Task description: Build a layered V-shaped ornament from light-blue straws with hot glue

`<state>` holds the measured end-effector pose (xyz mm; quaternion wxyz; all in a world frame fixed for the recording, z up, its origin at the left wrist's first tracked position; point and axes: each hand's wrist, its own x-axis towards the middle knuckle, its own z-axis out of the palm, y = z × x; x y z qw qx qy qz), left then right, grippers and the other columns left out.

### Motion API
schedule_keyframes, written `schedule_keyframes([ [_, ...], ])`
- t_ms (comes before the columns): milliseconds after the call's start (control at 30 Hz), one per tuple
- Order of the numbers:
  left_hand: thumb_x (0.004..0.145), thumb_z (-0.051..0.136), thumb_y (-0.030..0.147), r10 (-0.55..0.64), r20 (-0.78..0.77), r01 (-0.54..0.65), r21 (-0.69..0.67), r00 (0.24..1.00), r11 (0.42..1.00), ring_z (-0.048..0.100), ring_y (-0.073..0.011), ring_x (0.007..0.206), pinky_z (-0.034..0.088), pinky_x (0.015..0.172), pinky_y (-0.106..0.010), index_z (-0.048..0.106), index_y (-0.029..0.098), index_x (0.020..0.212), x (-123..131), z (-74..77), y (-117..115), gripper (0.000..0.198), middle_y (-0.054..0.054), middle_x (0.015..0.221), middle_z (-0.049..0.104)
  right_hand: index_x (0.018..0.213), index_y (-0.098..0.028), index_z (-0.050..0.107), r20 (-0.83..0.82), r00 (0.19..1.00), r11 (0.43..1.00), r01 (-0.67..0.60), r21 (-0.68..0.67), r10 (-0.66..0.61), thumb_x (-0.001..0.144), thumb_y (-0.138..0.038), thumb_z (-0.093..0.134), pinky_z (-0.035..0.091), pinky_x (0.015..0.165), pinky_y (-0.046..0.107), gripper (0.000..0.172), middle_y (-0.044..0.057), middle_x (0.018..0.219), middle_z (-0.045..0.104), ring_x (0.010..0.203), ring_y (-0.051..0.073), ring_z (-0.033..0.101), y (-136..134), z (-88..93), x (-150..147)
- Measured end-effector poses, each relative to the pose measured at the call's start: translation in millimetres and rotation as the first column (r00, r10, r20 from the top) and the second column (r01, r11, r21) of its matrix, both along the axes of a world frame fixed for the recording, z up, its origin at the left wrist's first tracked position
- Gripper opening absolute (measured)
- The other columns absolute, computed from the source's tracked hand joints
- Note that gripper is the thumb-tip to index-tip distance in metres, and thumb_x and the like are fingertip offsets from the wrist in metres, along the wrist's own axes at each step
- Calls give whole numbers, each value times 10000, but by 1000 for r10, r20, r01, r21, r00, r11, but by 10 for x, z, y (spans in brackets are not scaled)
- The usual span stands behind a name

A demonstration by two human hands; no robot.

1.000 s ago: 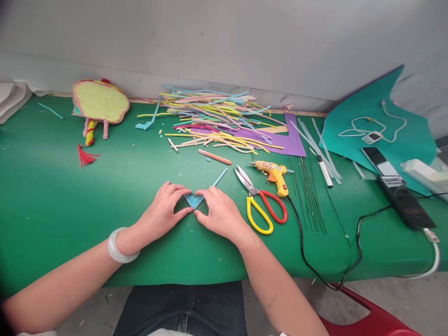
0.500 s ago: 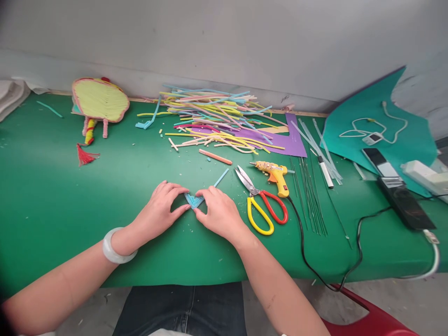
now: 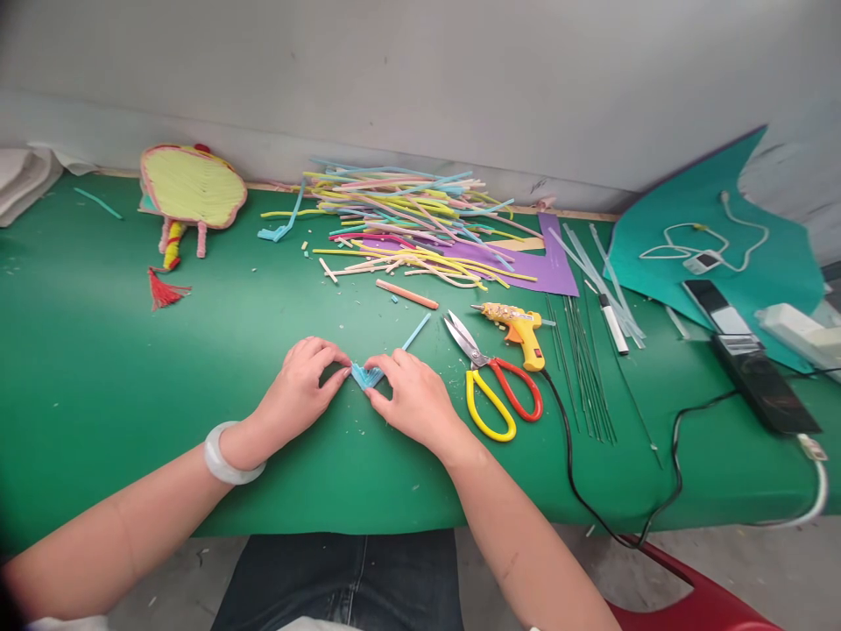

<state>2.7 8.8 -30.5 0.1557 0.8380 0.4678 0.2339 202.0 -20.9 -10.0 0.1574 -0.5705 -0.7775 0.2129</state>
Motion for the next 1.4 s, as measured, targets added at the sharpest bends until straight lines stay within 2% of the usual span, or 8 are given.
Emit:
schedule_keyframes([
  [633,906,530,174,38,-40,-38,-20,998,999,523,-247,973,438,914,-453,573,207,899,10,-6,3,55,-62,966,564,1123,-251,608,-9,1000,999,13,-31,-13,867,-300,658,398,660,272,266,1,899,612,804,160,580,14,18,0],
  [800,900,558,211,70,-5,-70,-44,998,997,521,-260,1021,426,944,-460,577,214,1015,7,-43,14,116,-66,1006,575,1126,-231,584,-11,1000,999,27,-36,-27,853,-302,665,405,664,281,294,7,900,622,809,170,588,22,16,-1],
  [967,918,527,205,48,10,-48,-34,999,998,515,-255,1013,419,955,-470,618,223,1074,11,-50,17,181,-70,1009,574,1102,-229,593,-5,1000,999,25,-40,-26,859,-310,661,401,653,279,266,8,896,625,803,169,588,30,11,-2],
  [1400,930,504,182,-12,37,13,-38,999,999,515,-232,976,420,941,-453,655,239,987,1,-74,55,171,-50,973,584,1068,-244,613,-6,1000,999,15,-29,-15,863,-305,666,394,650,268,220,-13,838,591,788,155,572,27,2,3],
])
